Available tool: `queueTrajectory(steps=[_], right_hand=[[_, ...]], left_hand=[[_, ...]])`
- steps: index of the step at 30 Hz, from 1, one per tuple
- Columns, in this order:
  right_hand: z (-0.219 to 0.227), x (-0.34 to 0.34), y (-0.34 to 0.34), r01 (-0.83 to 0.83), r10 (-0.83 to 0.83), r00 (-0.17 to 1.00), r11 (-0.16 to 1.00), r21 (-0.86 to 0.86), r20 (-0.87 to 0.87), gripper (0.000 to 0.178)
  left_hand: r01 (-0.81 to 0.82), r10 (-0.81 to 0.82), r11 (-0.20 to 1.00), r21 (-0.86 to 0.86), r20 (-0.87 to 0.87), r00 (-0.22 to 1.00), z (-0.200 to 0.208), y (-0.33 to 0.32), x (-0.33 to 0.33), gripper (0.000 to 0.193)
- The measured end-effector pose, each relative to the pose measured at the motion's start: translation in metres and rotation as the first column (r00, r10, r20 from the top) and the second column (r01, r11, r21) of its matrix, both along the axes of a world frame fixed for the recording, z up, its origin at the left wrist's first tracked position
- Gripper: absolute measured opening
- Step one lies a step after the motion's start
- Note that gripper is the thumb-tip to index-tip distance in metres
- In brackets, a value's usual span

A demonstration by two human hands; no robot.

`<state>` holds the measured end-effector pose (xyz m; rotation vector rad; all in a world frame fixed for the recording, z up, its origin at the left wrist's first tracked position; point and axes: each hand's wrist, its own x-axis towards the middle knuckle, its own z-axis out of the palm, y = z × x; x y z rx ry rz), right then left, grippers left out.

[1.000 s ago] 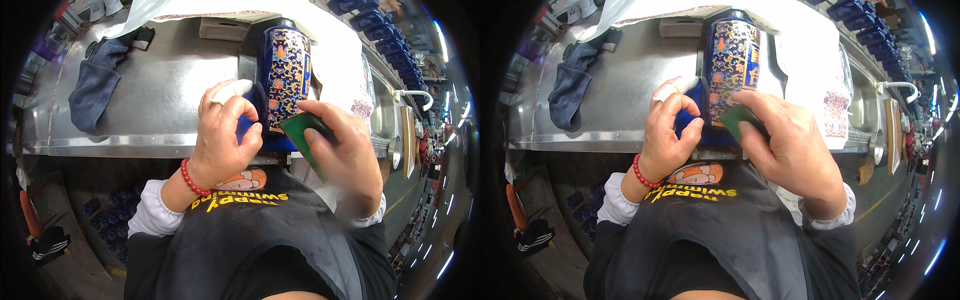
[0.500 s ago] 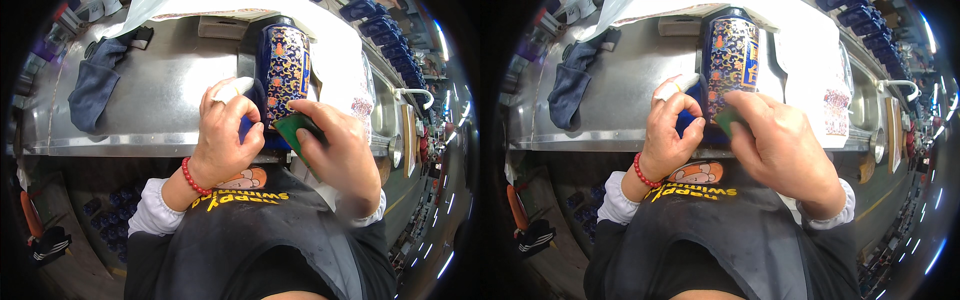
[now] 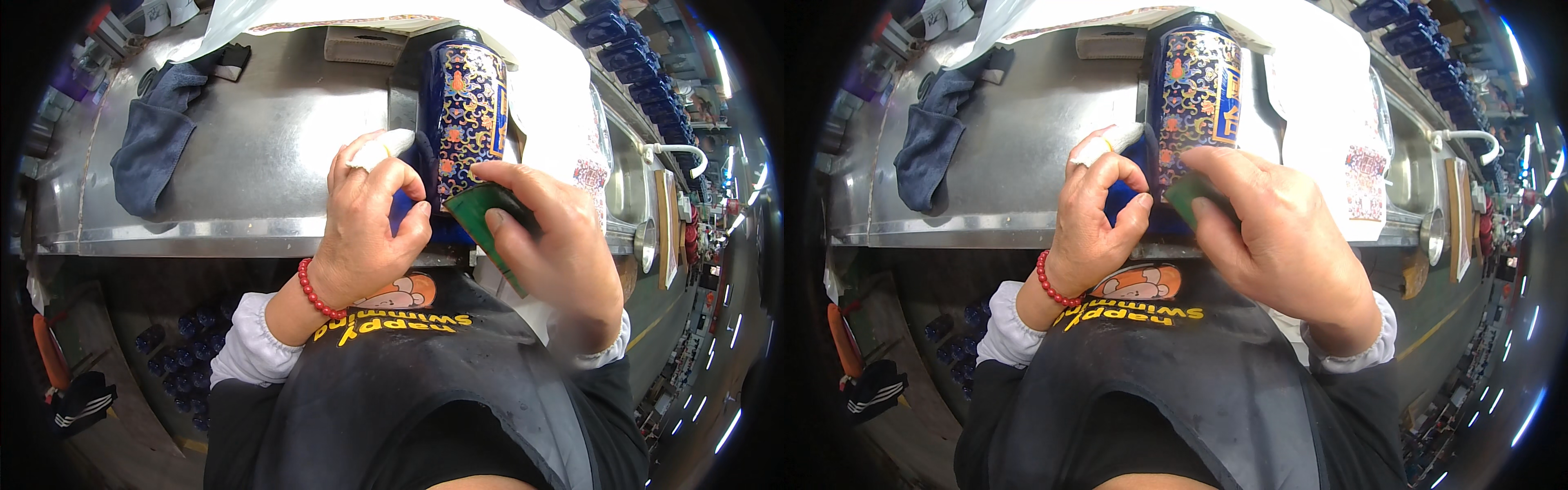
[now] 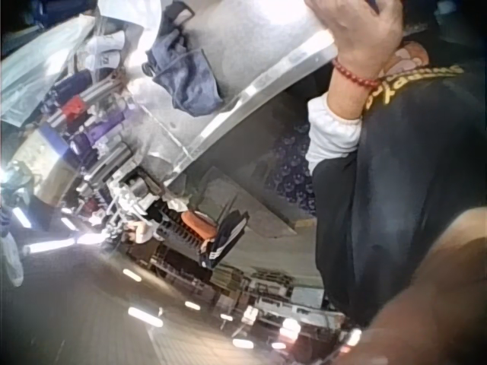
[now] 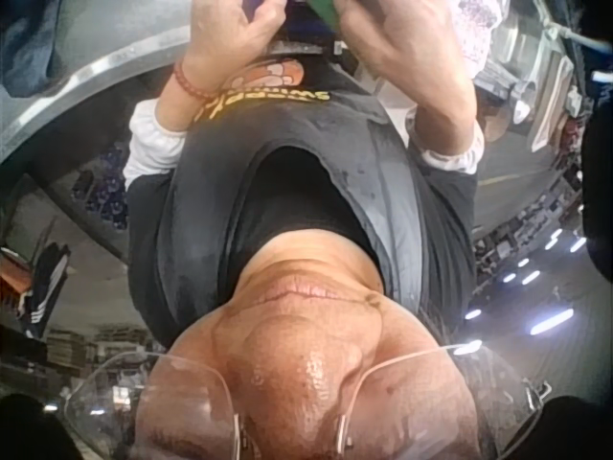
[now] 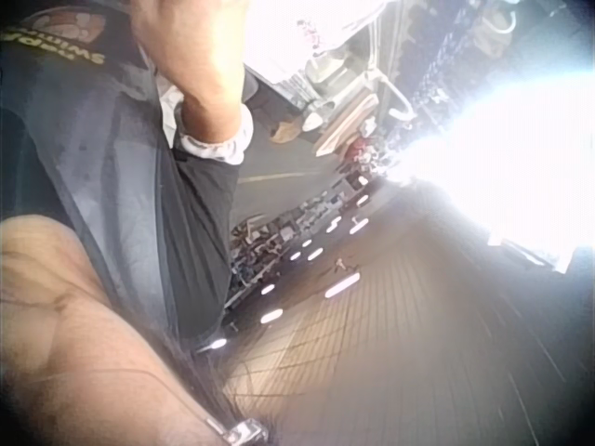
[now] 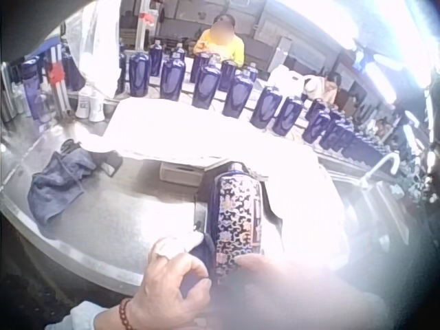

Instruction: The person applies a decorative sticker to a blue ceramic bottle, smooths it with a green squeegee, and trims the excess edges. They rotate the bottle to align and press the sticker, then peel away the trimmed pieces.

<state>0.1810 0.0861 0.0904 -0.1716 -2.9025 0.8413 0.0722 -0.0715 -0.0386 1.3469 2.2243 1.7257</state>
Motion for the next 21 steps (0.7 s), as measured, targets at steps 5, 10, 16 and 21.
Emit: queueTrajectory(steps=[5, 10, 16, 21], right_hand=[[0.0005, -0.0002, 0.0017, 0.006, -0.006, 1.000, 1.000, -0.019, 0.011, 0.036], [-0.0038, -0.0018, 0.0016, -0.027, 0.027, 1.000, 1.000, -0.002, -0.016, 0.037], [-0.0032, -0.0016, 0.0019, -0.016, 0.016, 1.000, 1.000, -0.014, -0.011, 0.037], [-0.0012, 0.0020, 0.0059, 0.047, -0.049, 0.999, 0.996, -0.075, -0.017, 0.038]], left_hand=[[0.004, -0.004, 1.000, 0.011, 0.010, 1.000, -0.0009, 0.0001, -0.0001, 0.017], [0.020, -0.020, 1.000, -0.006, 0.017, 1.000, 0.0002, -0.0009, -0.0008, 0.021], [0.033, -0.033, 0.999, -0.024, -0.003, 0.999, 0.0014, -0.0008, -0.0011, 0.030], [-0.018, 0.018, 1.000, -0.018, -0.019, 1.000, -0.0023, 0.0058, 0.0018, 0.035]])
